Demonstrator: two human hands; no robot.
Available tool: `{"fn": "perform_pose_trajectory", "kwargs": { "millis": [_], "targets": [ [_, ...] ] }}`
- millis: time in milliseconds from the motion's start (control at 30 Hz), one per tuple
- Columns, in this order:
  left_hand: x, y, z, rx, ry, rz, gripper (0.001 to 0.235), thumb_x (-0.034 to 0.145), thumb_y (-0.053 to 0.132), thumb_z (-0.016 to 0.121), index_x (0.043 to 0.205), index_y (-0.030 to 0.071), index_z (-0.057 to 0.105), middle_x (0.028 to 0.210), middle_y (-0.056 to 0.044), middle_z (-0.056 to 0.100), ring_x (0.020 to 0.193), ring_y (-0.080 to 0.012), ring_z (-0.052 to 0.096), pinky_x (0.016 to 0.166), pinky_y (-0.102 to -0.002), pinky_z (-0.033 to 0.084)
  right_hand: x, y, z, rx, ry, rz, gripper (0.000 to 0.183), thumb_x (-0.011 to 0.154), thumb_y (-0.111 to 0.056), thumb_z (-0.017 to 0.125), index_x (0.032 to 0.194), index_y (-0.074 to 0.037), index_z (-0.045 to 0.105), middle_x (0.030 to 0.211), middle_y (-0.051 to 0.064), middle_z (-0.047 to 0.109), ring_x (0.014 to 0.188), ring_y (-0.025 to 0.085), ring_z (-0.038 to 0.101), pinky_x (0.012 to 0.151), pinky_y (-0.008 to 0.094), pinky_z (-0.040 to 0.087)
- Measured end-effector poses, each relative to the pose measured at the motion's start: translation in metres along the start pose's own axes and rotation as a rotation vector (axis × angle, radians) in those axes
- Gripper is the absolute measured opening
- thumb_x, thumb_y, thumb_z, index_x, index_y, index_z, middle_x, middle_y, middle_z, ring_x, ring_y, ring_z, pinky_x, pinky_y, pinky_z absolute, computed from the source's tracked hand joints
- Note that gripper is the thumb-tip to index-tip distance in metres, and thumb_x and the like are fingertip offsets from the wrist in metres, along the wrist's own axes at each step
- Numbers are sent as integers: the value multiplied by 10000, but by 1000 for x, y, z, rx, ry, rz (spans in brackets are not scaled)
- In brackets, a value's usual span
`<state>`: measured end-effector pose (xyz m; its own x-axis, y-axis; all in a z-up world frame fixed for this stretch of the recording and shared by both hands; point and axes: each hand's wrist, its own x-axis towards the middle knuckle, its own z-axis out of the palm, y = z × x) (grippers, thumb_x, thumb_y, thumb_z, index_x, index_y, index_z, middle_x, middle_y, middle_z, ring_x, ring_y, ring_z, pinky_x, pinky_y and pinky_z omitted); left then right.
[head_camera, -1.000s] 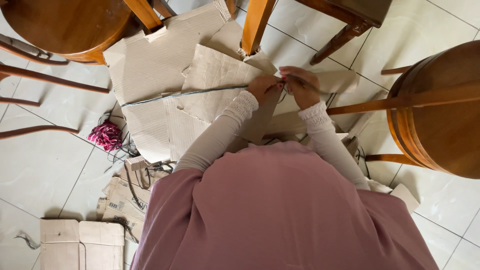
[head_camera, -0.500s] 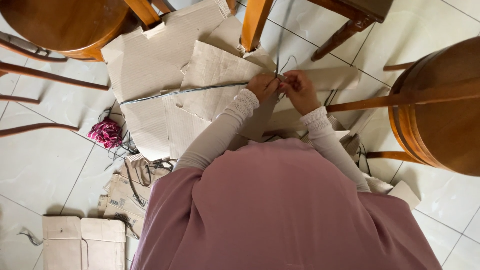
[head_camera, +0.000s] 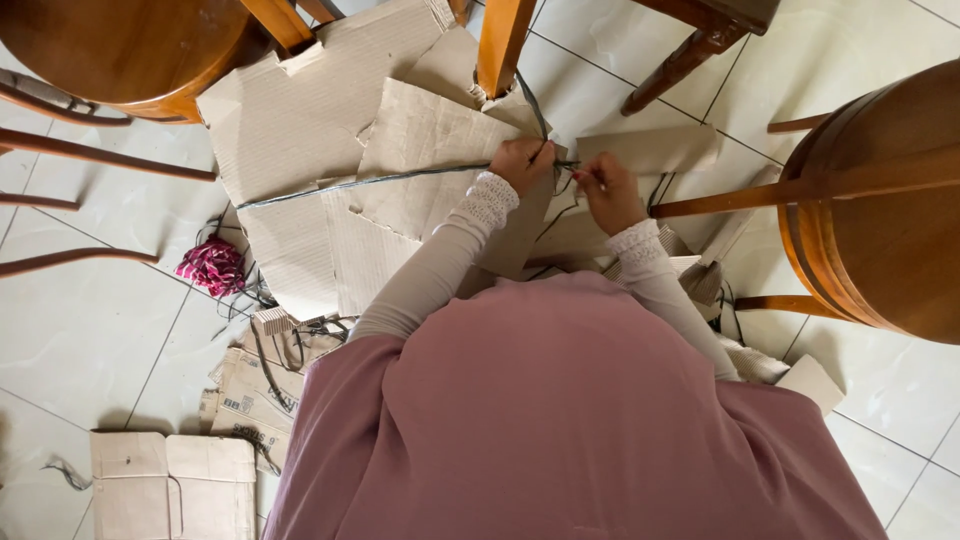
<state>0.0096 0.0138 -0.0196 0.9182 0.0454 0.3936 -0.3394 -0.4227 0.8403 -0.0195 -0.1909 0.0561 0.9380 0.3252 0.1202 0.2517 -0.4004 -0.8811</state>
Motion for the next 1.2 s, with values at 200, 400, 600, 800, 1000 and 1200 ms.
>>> {"fn": "perform_pose_trajectory", "kwargs": {
  "millis": [200, 400, 600, 800, 1000, 1200],
  "targets": [
    [0, 12, -3, 23, 34, 76, 503, 1014, 330, 573, 566, 150, 433, 483, -49, 474, 459, -209, 545, 476, -288, 467, -7, 36, -10, -103, -10, 148, 142, 1054, -170, 709, 954, -99, 638, 728, 86, 662, 628, 253, 597, 597, 391, 471],
    [8, 32, 18, 44, 384, 60, 561, 959, 420, 621, 496, 235, 365, 409, 53, 357, 349, -93, 377, 416, -197, 361, 8, -40, -1, -196, 28, -265, 332, 1000, -120, 747, 1274, -82, 563, 1194, 124, 642, 1126, 361, 626, 944, 484, 418],
    [-3, 10, -8, 21, 33, 179, 511, 1025, 278, 594, 572, 130, 411, 465, -64, 456, 437, -234, 530, 455, -279, 448, 14, -16, 26, -18, 160, -114, 93, 940, -10, 801, 974, -69, 739, 850, 74, 672, 728, 224, 696, 663, 337, 560],
    [-6, 34, -36, 487, -202, 213, 480, 1044, 383, 501, 622, 172, 411, 521, -39, 459, 527, -235, 574, 552, -342, 498, 8, 32, 11, -229, 187, -319, 39, 984, -34, 752, 973, -67, 736, 878, 81, 637, 780, 318, 706, 672, 366, 563],
    [-5, 20, -37, 416, -268, 150, 493, 1070, 401, 455, 651, 146, 406, 523, -60, 450, 547, -271, 591, 583, -369, 524, 7, 31, 9, -426, 104, -337, 87, 990, -48, 672, 974, -129, 642, 964, 37, 562, 907, 307, 627, 746, 410, 448],
    [-2, 26, -41, 285, -211, 202, 430, 1037, 368, 532, 679, 151, 433, 566, -92, 479, 616, -299, 601, 599, -409, 521, 21, -1, 34, -74, 5, -303, 276, 924, -1, 755, 1140, -78, 601, 1020, 144, 702, 1006, 397, 690, 885, 477, 515]
  ]
}}
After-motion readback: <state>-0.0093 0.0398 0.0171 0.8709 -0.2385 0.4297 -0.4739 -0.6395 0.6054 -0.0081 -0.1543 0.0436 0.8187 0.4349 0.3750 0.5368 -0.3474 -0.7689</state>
